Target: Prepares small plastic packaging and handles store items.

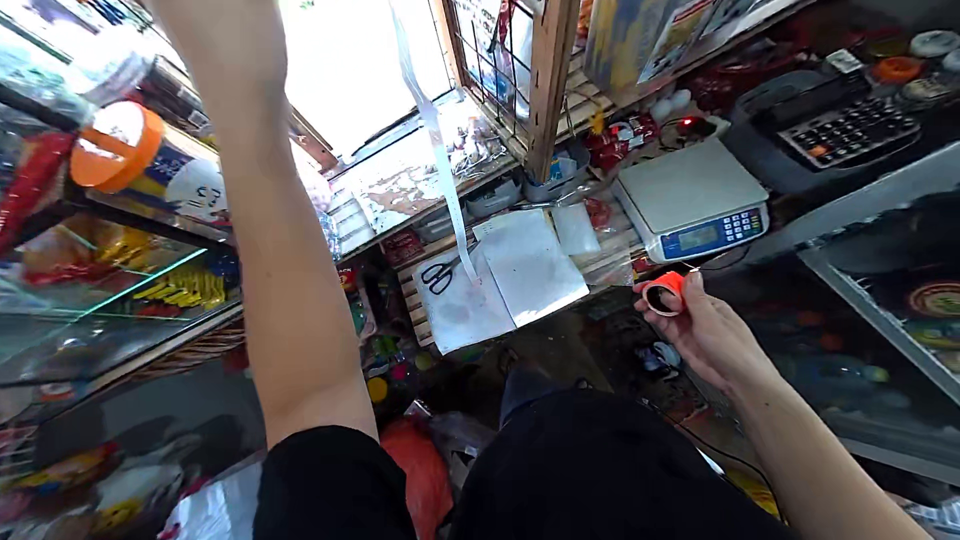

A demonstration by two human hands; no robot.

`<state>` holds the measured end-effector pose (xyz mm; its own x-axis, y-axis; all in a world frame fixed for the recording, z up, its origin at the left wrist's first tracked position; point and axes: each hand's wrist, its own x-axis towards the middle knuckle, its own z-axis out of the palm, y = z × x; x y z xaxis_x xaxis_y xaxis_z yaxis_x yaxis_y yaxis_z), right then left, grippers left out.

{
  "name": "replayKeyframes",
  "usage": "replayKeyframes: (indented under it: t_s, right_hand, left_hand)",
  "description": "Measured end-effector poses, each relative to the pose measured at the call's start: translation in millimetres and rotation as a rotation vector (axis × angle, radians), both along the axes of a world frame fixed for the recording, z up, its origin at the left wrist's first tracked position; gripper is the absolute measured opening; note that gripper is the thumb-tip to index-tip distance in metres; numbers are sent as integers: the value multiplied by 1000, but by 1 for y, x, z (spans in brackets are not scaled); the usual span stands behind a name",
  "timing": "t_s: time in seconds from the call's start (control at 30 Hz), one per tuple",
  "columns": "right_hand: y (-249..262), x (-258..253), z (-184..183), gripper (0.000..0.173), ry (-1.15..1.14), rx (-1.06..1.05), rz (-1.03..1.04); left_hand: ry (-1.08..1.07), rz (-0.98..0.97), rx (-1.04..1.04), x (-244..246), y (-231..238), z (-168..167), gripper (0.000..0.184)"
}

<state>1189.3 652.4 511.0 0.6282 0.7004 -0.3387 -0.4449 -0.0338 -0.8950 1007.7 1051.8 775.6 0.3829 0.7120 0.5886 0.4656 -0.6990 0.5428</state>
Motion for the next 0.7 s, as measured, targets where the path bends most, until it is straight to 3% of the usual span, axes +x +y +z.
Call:
replayKeyframes:
  t_s: [0.07,0.13,0.23,0.27,0.33,0.37,0.43,0.57,0.7]
  right_hand:
    - [-1,2,0,52,71,36,43]
    - [-6,2,-1,50,108,78,49]
    - [-14,3,-6,43,46,60,105]
    - [-16,1,-8,41,14,54,131]
    - [-21,-2,-13,38,-71,36,184]
    - [-23,-2,-16,39,-121,30,211]
    - [-28,-4,-24,39,-193,49,244]
    - [-36,-9,-39,43,-272,78,316]
    - [-42,-16,-48,46,-322,72,394]
  left_hand:
    - [66,-275,-172,4,-37,-36,22]
    - [212,-447,-342,7,-61,-113,29]
    - [491,-494,-399,3,-85,-253,20]
    - [574,-486,-428,-2,-91,-297,25]
    - [673,-400,-476,-19,-110,-364,54]
    - [659,-322,-501,-26,-122,-382,67]
    - [516,-118,-483,-38,-146,-393,74]
    - [175,291,-502,-59,-182,-402,55]
    - [153,402,-690,-74,-208,-411,52]
